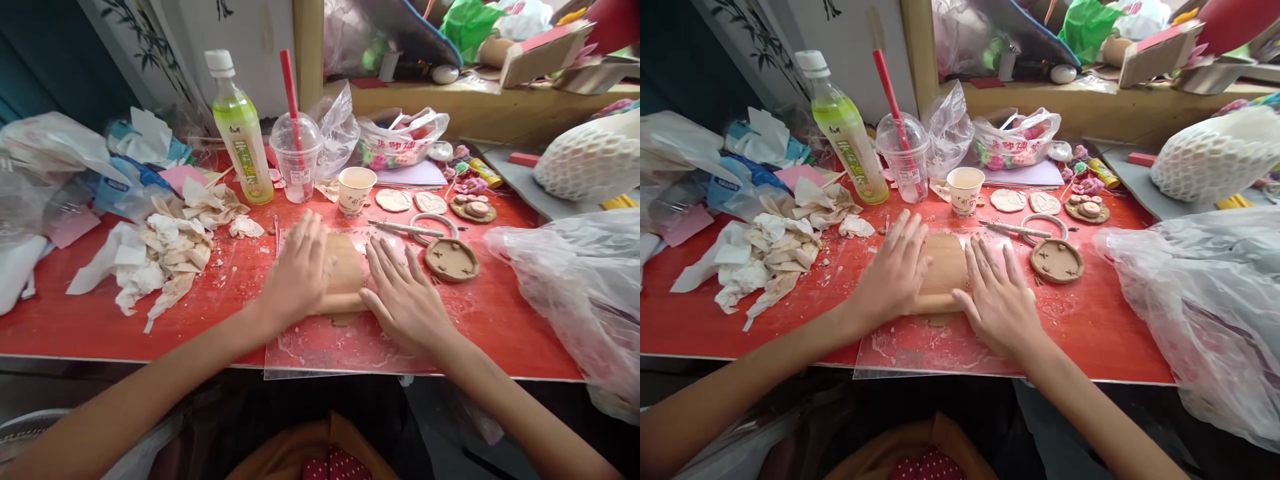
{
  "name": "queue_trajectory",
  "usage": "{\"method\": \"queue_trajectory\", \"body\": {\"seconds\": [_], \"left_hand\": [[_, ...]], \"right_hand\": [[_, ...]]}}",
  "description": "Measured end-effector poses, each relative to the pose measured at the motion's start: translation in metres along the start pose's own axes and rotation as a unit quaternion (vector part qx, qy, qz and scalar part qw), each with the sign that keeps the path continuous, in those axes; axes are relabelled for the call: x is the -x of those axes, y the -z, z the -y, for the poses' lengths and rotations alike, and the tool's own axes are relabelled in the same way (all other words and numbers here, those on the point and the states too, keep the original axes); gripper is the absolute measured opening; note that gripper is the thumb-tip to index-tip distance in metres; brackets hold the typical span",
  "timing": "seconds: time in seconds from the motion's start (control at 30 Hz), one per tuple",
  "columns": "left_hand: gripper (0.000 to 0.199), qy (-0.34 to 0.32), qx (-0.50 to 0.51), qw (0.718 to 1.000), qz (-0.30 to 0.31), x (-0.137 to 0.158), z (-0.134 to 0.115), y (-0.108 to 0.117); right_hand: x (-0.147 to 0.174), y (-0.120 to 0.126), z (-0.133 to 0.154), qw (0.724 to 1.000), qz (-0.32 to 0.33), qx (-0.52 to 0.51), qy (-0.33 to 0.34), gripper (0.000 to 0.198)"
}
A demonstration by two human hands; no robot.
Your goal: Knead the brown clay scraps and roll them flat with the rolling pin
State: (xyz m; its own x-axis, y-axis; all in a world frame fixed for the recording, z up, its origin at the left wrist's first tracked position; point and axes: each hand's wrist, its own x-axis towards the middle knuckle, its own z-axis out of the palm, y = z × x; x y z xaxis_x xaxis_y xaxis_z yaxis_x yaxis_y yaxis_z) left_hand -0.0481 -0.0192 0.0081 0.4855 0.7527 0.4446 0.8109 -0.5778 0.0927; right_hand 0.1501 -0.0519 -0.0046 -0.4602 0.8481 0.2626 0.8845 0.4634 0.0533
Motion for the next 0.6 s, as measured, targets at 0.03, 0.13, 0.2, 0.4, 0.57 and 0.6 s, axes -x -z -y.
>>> {"method": "queue_trajectory", "body": {"seconds": [0.03,0.13,0.2,0.4,0.57,0.6], "left_hand": [[0.048,-0.017,0.001,1.000,0.008,0.009,-0.007,0.003],[0.047,-0.038,-0.006,0.999,0.017,0.025,-0.020,0.008],[0.045,-0.037,-0.015,0.999,0.007,0.020,-0.017,0.007],[0.035,0.010,-0.073,0.995,-0.074,-0.033,0.021,-0.008],[0.034,0.032,-0.079,0.992,-0.092,-0.071,0.051,-0.024],[0.034,0.033,-0.075,0.992,-0.092,-0.075,0.055,-0.026]], "right_hand": [[0.012,0.003,0.004,1.000,-0.001,-0.002,0.012,0.070],[0.032,0.008,0.010,0.999,-0.004,-0.004,0.033,0.071],[0.027,0.006,0.007,0.999,-0.005,-0.001,0.032,0.068],[-0.037,-0.010,-0.015,0.999,-0.020,0.004,-0.046,0.068],[-0.078,-0.018,-0.036,0.994,-0.058,-0.005,-0.093,0.067],[-0.082,-0.020,-0.039,0.993,-0.070,-0.012,-0.099,0.067]]}}
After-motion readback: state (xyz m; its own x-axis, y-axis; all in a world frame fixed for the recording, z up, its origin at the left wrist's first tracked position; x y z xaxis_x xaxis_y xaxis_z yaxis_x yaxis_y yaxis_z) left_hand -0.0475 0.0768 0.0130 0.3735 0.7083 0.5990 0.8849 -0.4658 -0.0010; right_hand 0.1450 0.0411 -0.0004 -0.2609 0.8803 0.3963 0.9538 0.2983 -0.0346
